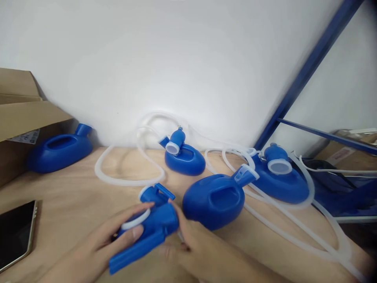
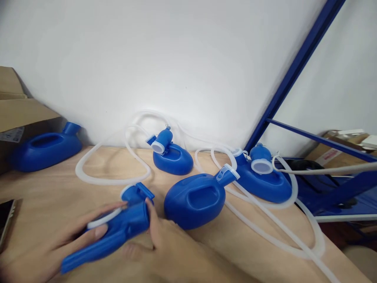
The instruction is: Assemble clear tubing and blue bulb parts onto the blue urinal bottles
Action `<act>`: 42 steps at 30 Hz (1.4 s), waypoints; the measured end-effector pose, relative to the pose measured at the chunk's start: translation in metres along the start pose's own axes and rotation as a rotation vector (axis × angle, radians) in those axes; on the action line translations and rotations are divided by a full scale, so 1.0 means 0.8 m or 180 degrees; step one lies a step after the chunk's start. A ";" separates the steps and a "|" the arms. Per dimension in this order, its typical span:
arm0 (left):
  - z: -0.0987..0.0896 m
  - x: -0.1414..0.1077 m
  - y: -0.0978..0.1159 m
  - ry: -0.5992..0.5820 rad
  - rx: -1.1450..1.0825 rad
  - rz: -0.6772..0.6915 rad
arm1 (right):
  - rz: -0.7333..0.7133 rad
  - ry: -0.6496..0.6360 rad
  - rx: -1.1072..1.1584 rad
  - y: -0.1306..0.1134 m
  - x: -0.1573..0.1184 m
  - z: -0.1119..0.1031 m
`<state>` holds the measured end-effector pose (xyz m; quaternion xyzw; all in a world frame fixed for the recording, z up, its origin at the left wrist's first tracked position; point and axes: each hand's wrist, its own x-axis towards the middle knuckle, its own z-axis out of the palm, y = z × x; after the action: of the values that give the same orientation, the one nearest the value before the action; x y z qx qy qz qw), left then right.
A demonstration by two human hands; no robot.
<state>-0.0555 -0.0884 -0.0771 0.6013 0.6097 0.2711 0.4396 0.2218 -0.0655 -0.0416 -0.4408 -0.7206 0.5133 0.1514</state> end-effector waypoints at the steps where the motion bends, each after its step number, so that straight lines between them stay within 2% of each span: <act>1: 0.008 0.009 0.011 -0.0056 -0.0149 -0.0037 | -0.0003 0.0094 0.0310 0.002 0.007 -0.001; 4: 0.037 0.027 0.030 0.0132 -0.0615 0.0381 | -0.0234 0.0129 0.1729 0.016 0.028 0.005; 7: 0.078 0.034 0.030 0.0656 -0.0728 0.0838 | -0.0690 0.0427 0.2838 0.031 0.045 0.027; 10: 0.112 0.037 0.020 0.0761 -0.0448 0.1069 | -0.0973 0.0868 0.3013 0.040 0.051 0.049; 12: 0.121 0.038 0.015 0.0655 -0.0271 0.1271 | -0.1070 0.0890 0.2836 0.042 0.050 0.052; 14: 0.117 0.041 0.018 0.0586 -0.0274 0.1375 | -0.1100 0.0741 0.2581 0.041 0.046 0.043; 17: 0.087 0.049 0.043 0.0521 -0.0446 0.1243 | -0.1050 0.0637 0.1945 0.032 0.034 0.012; 19: 0.059 0.056 0.071 0.0434 -0.0538 0.1303 | -0.1060 0.0917 0.1281 0.024 0.024 -0.014; 21: 0.034 0.061 0.103 0.0221 -0.0414 0.1479 | -0.1164 0.1364 0.0537 0.017 0.015 -0.040; 24: 0.012 0.065 0.141 -0.0018 0.0017 0.1696 | -0.1511 0.1811 -0.0500 0.011 0.003 -0.074; 27: 0.013 0.069 0.159 -0.0202 0.0337 0.1929 | -0.1533 0.2179 -0.1349 0.009 -0.006 -0.096; 31: 0.026 0.077 0.156 -0.0183 0.0594 0.2090 | -0.1650 0.2328 -0.2053 0.010 -0.014 -0.105; 36: 0.026 0.079 0.149 0.0030 0.0790 0.2149 | -0.1941 0.2565 -0.2142 0.013 -0.015 -0.106; 42: 0.021 0.074 0.156 0.0344 0.1034 0.2586 | -0.2210 0.2519 -0.2398 0.016 -0.019 -0.113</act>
<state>0.0274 -0.0182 0.0094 0.8384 0.3807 0.3536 0.1646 0.2971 -0.0218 -0.0105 -0.3610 -0.8417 -0.0548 0.3978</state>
